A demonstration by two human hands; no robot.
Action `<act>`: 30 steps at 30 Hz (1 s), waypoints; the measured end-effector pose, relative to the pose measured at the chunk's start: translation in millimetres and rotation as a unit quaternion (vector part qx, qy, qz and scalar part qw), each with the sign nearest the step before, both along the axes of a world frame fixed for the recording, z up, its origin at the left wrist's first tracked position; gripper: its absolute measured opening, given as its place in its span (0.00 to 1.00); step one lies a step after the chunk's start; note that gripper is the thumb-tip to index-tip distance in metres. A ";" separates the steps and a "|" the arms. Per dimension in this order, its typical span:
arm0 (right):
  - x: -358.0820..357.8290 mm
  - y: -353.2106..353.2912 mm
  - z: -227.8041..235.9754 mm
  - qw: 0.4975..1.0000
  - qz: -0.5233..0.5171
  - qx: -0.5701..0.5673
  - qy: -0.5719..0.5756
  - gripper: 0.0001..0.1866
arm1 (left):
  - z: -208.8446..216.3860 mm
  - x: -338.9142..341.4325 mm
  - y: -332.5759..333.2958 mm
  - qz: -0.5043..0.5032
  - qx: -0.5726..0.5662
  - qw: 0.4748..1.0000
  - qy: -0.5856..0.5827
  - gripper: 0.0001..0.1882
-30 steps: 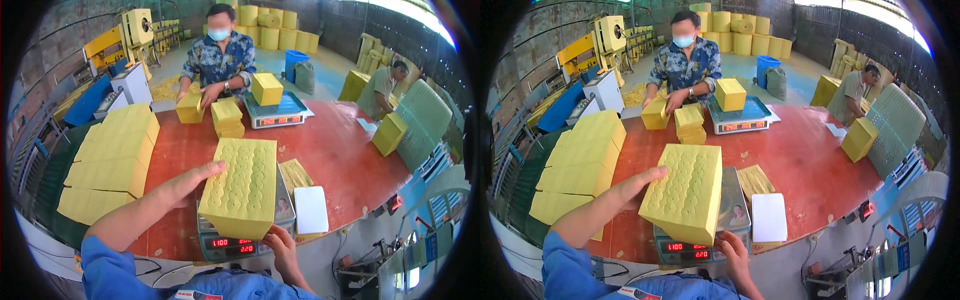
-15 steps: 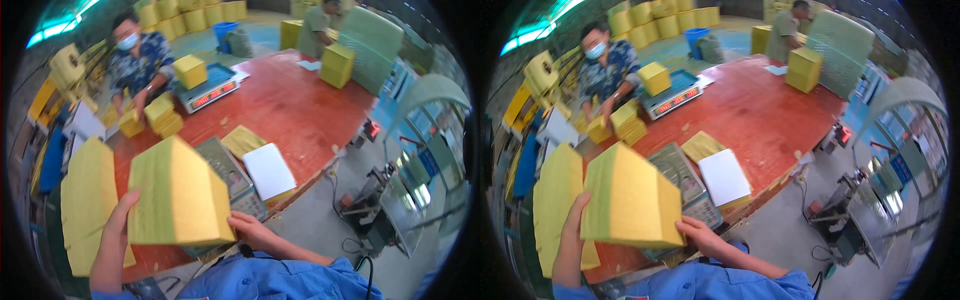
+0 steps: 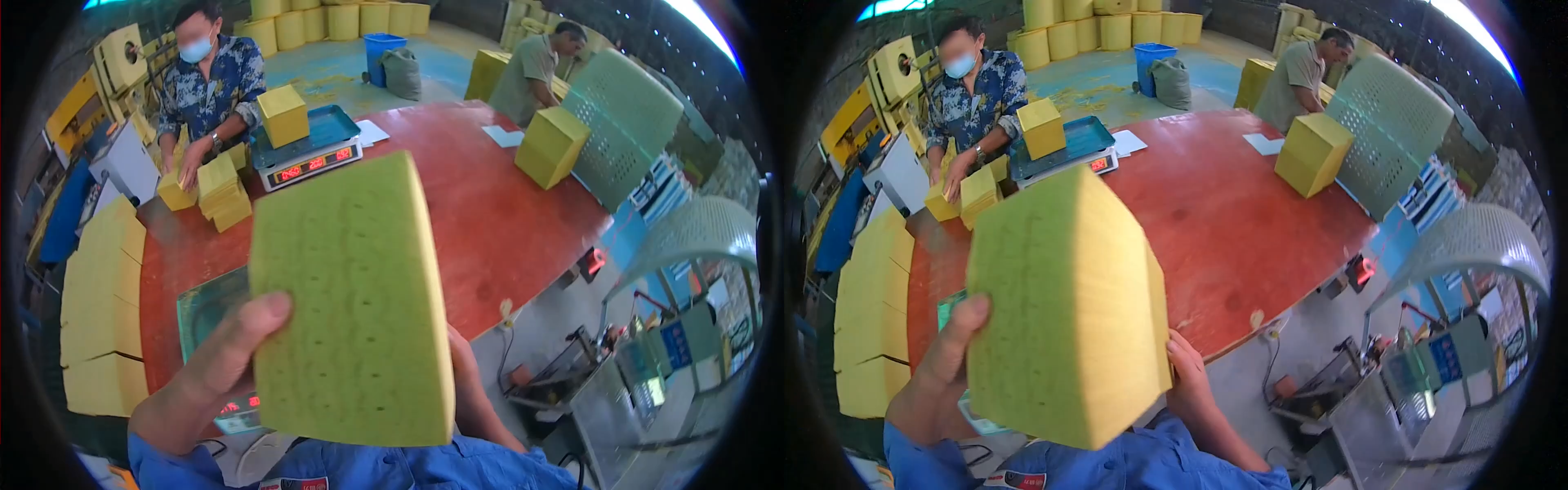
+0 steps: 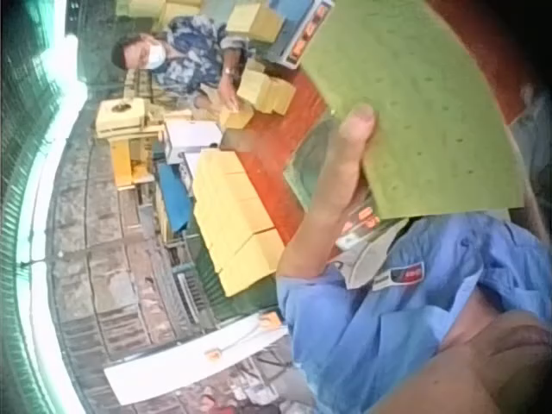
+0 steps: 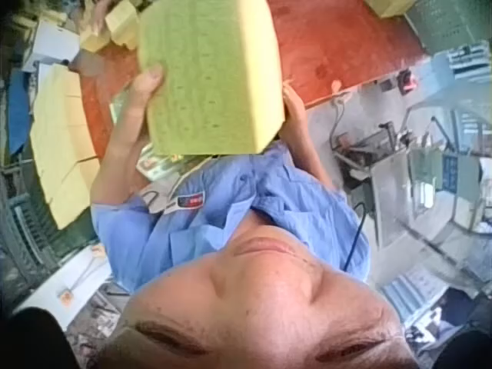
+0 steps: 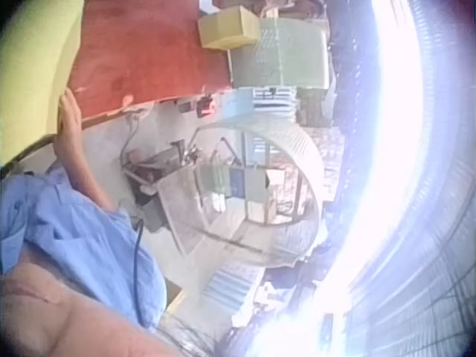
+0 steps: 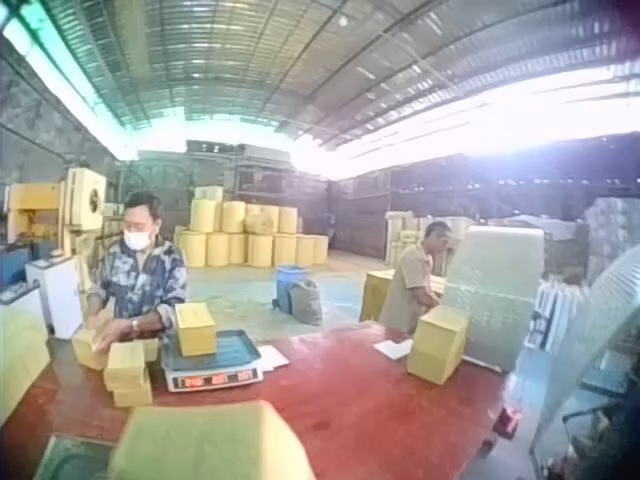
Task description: The person is weighing stacks of yellow textured sheets on an electronic scale in a manufacturing setting.
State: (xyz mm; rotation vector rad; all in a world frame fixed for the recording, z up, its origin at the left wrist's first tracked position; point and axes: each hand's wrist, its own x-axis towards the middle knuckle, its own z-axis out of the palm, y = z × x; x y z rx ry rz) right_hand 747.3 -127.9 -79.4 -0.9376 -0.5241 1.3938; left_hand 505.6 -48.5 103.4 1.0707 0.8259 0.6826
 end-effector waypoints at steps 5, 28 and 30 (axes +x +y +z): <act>115.0 15.4 -24.6 0.996 -0.075 -0.040 0.035 0.27 | -25.3 128.1 45.7 -0.130 -0.006 0.989 -0.074 0.31; 386.0 107.3 -106.6 0.833 -0.363 -0.063 -0.412 0.10 | -114.5 444.8 169.0 -0.026 0.788 0.581 0.204 0.41; 360.5 68.9 -116.5 0.801 -0.378 -0.064 -0.460 0.07 | -116.6 449.1 177.1 -0.134 0.765 0.617 0.129 0.38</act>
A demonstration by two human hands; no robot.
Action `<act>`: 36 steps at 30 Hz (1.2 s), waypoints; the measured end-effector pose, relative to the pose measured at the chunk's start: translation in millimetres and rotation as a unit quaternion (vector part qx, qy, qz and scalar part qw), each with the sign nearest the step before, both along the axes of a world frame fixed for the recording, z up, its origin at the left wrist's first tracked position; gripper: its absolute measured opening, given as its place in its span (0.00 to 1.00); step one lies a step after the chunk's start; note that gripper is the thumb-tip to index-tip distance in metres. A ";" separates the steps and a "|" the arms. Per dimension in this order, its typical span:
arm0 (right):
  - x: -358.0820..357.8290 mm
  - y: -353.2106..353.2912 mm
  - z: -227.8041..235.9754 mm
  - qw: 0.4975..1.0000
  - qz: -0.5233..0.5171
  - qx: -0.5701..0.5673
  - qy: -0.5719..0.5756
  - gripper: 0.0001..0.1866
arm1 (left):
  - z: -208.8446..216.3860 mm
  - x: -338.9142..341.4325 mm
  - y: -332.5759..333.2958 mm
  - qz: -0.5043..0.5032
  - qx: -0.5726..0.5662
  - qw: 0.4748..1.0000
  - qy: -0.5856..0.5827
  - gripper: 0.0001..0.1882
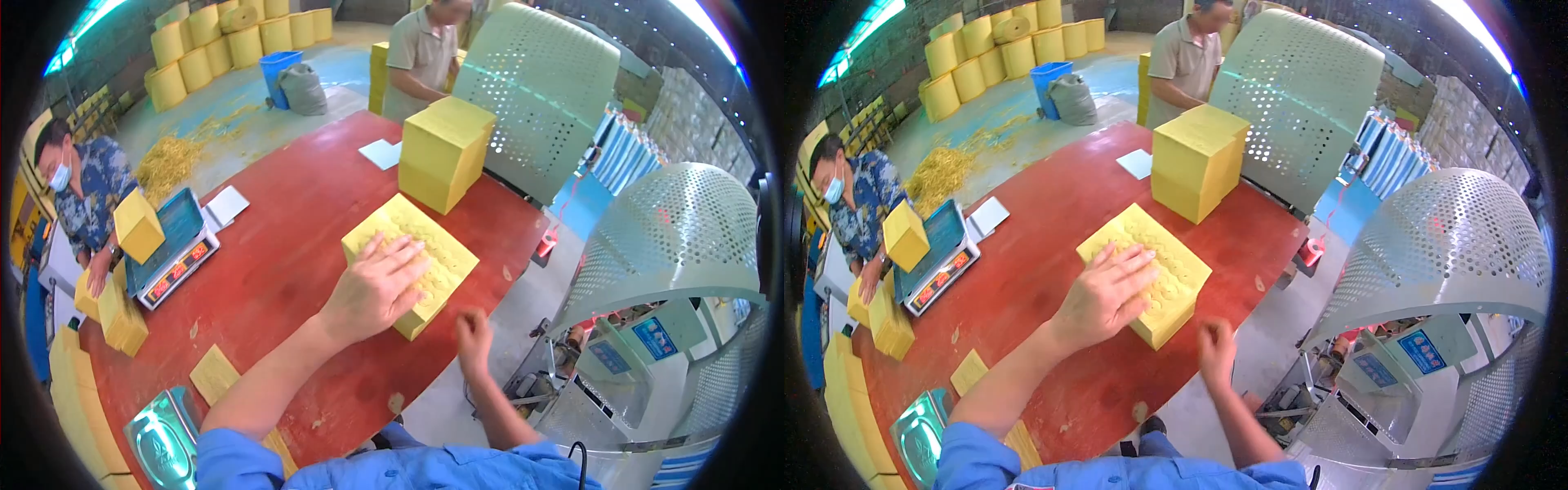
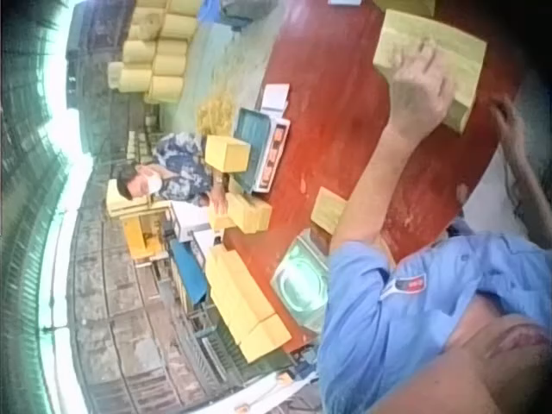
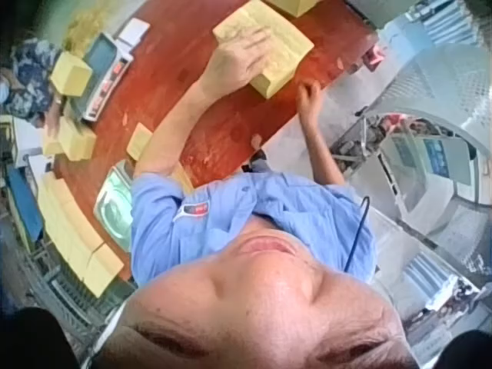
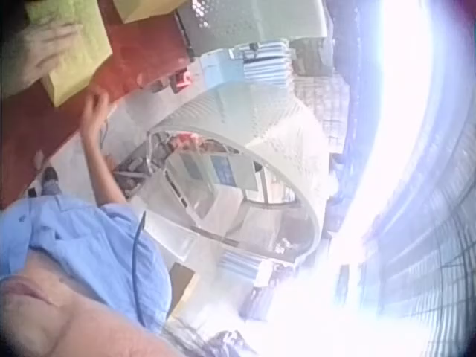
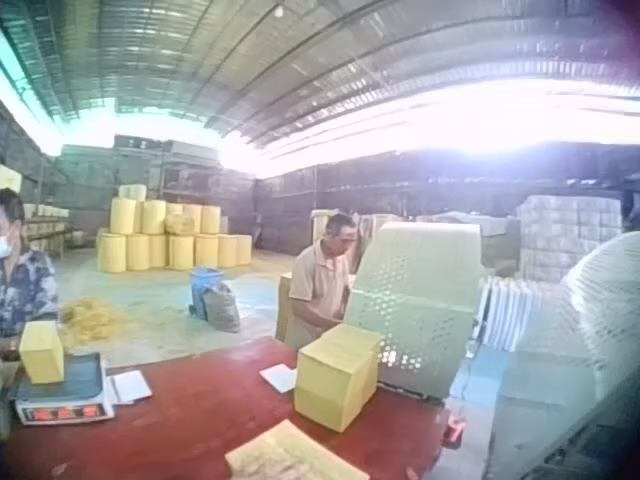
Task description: The person is weighing stacks of yellow textured sheets on an electronic scale in a manufacturing setting.
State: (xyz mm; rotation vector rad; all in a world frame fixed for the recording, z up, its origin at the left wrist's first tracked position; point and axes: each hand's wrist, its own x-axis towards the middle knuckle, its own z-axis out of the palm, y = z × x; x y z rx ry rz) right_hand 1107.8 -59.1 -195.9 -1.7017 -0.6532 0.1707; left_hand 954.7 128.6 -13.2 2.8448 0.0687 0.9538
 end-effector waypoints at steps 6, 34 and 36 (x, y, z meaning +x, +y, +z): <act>-70.1 0.6 21.5 0.987 0.133 -0.029 0.088 0.10 | -1.7 -1.6 -4.3 -0.020 0.057 0.992 0.113 0.43; 88.3 193.2 -13.8 0.993 0.040 -0.042 -0.105 0.12 | -18.0 168.7 165.1 -0.009 0.075 0.994 0.076 0.50; 87.0 197.1 -13.7 0.993 0.036 -0.027 -0.111 0.12 | -17.0 164.5 165.8 0.004 0.079 0.994 0.077 0.51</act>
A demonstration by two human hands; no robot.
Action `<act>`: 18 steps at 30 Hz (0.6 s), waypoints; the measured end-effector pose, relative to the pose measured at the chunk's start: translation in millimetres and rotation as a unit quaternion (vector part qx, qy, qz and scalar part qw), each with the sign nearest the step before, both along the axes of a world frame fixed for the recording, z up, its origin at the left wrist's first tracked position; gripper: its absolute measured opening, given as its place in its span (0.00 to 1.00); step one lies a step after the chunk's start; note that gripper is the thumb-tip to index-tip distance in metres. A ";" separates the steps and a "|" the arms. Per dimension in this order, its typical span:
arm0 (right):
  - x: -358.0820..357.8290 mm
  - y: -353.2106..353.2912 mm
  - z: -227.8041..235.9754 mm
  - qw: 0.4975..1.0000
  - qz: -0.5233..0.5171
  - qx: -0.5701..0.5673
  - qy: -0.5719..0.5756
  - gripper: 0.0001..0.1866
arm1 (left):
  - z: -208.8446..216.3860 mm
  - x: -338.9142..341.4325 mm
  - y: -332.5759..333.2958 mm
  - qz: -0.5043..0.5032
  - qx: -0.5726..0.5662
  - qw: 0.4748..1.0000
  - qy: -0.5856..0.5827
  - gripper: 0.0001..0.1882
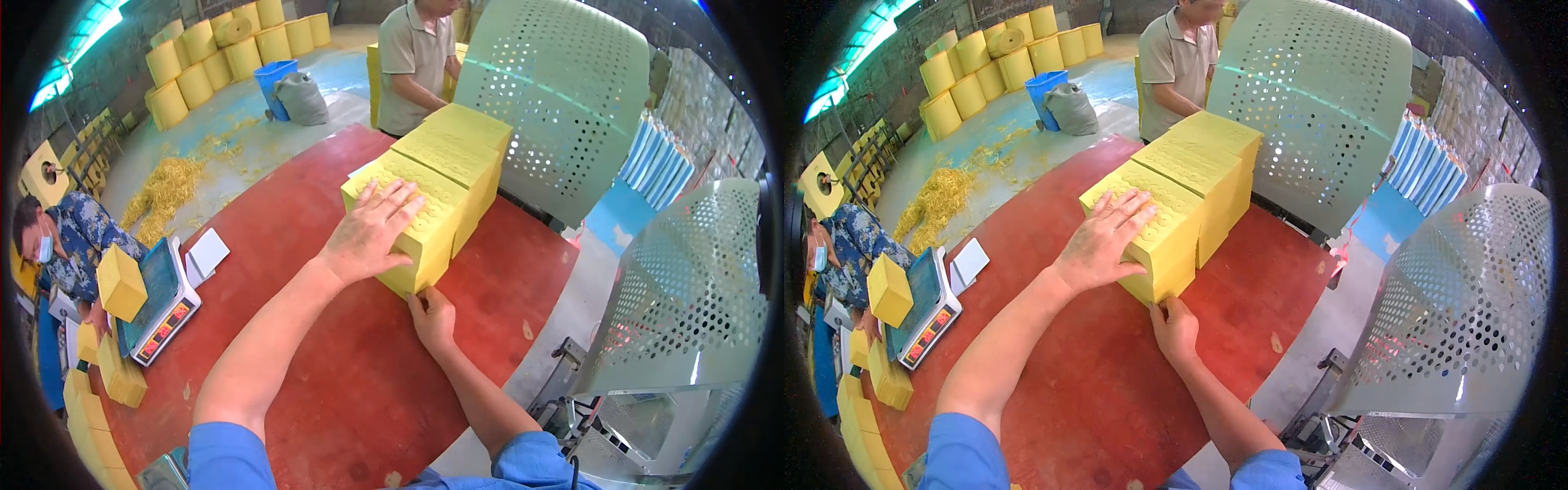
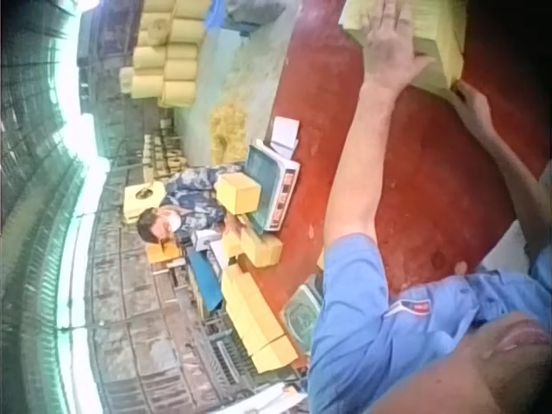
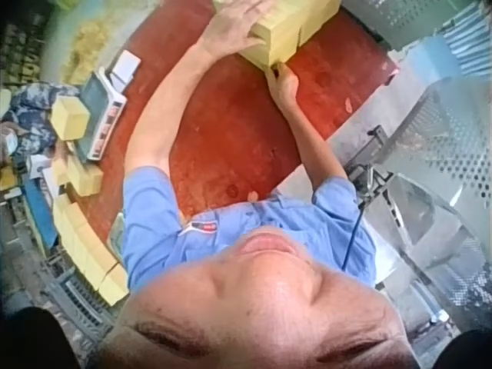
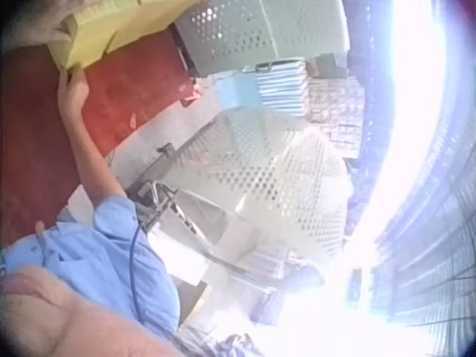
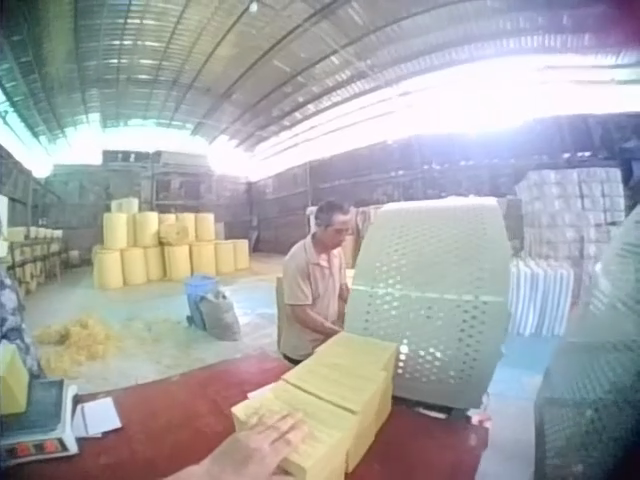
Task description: The person is weighing stacks of yellow textured sheets on an electronic scale in a manufacturing setting.
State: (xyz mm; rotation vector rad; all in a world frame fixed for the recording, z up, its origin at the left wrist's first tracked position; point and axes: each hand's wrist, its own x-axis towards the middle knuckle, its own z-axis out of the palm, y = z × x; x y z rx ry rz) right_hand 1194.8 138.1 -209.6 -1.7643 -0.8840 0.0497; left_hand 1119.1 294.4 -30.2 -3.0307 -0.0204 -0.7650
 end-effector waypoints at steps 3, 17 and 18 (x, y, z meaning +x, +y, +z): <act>1.5 -1.6 -0.5 1.000 0.002 0.026 -0.004 0.12 | 2.6 -0.9 -9.3 0.028 0.024 0.999 0.000 0.52; -99.5 -88.8 154.0 0.941 0.142 0.264 0.155 0.06 | 31.4 -156.6 -146.2 0.103 -0.206 0.938 -0.260 0.35; -114.8 -97.1 165.8 0.940 0.158 0.264 0.148 0.07 | 41.7 -186.0 -164.9 0.117 -0.235 0.928 -0.266 0.33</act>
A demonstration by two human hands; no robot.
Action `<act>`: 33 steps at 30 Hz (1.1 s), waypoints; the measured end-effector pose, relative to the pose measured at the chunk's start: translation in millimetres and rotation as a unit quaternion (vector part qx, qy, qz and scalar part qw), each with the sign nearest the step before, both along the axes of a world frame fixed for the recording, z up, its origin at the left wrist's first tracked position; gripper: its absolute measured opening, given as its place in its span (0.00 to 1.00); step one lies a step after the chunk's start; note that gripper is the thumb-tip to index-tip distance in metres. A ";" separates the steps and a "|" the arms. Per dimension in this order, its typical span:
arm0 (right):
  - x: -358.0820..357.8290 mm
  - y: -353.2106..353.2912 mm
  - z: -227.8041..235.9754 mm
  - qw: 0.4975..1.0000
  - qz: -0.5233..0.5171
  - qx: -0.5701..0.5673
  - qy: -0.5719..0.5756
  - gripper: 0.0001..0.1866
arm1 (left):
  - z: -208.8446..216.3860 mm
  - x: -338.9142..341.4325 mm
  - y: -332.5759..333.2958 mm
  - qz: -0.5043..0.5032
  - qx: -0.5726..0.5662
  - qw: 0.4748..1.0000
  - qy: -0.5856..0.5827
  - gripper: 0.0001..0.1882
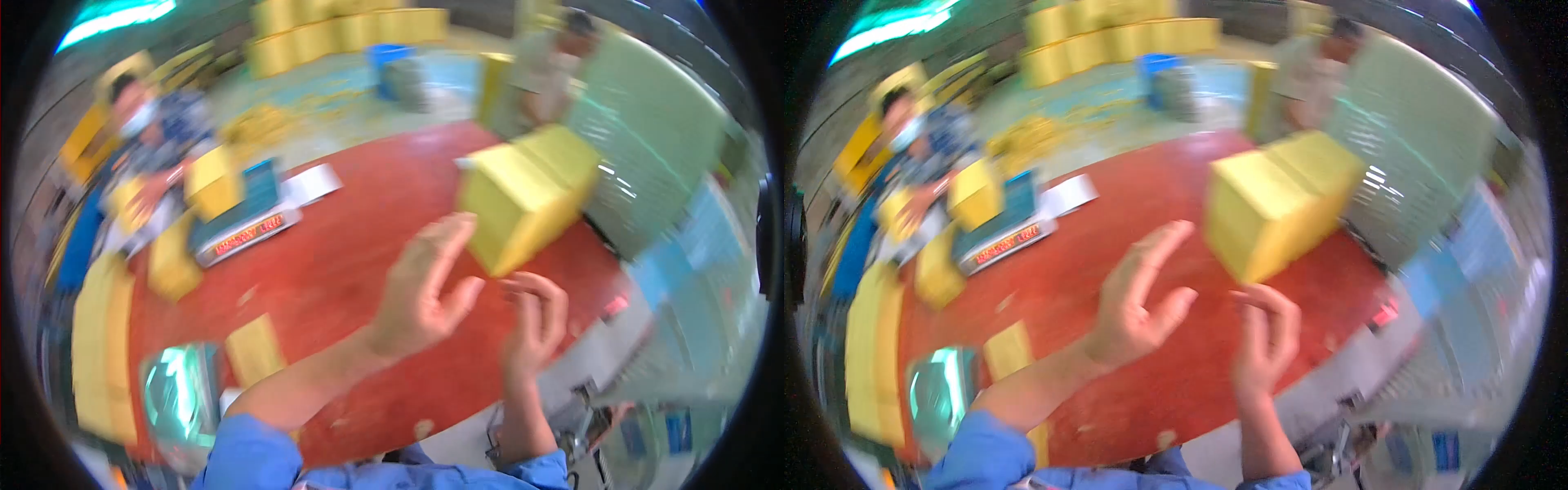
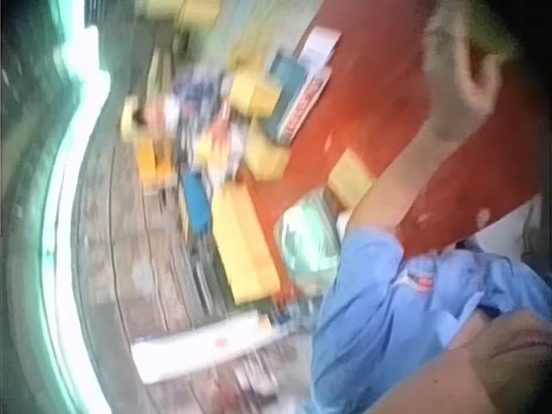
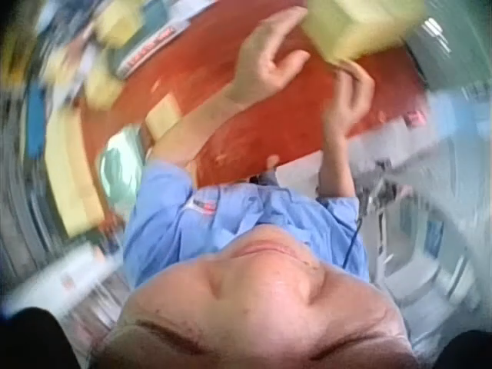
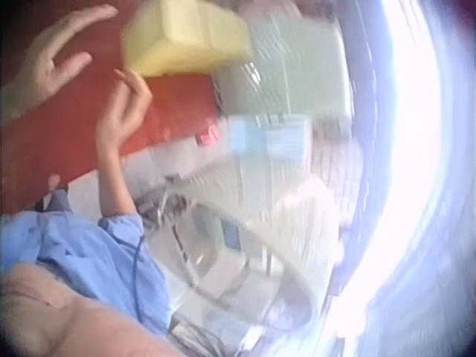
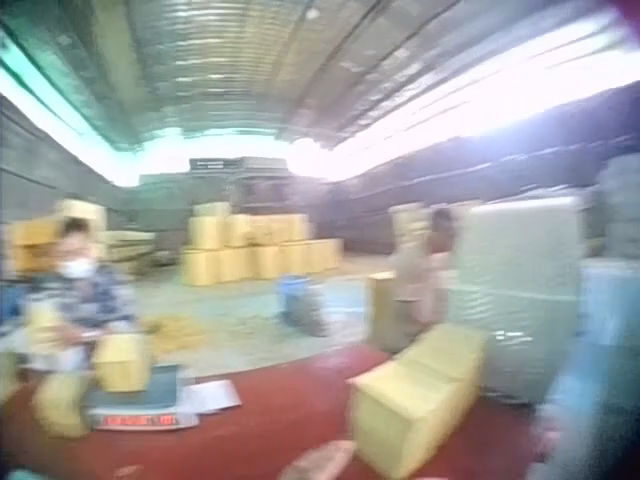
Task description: The person is weighing stacks of yellow textured sheets on an electronic scale in a manufacturing setting.
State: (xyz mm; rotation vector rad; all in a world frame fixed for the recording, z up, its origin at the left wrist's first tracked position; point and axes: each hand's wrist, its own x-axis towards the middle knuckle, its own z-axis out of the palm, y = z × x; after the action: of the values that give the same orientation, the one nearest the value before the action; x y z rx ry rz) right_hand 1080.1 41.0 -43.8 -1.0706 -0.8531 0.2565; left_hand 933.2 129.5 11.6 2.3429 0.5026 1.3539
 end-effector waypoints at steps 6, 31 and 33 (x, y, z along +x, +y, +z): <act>-109.8 -47.8 23.1 0.995 0.093 0.007 0.044 0.14 | 21.0 -182.7 -102.7 0.103 -0.019 0.993 -0.048 0.31; -861.7 -161.0 -43.7 0.736 0.666 -0.093 0.071 0.10 | -76.2 -865.6 -361.9 0.645 -0.047 0.758 0.079 0.12; -902.9 -144.2 -66.1 0.770 0.635 -0.065 0.015 0.10 | -82.4 -900.3 -336.6 0.642 -0.040 0.751 0.148 0.14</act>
State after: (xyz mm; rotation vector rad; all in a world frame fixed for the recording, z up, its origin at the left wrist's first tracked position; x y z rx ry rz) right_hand 177.2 -103.2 -109.9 -0.4319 -1.4480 1.4849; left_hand 32.8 -207.1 -70.9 2.0178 2.5166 1.2446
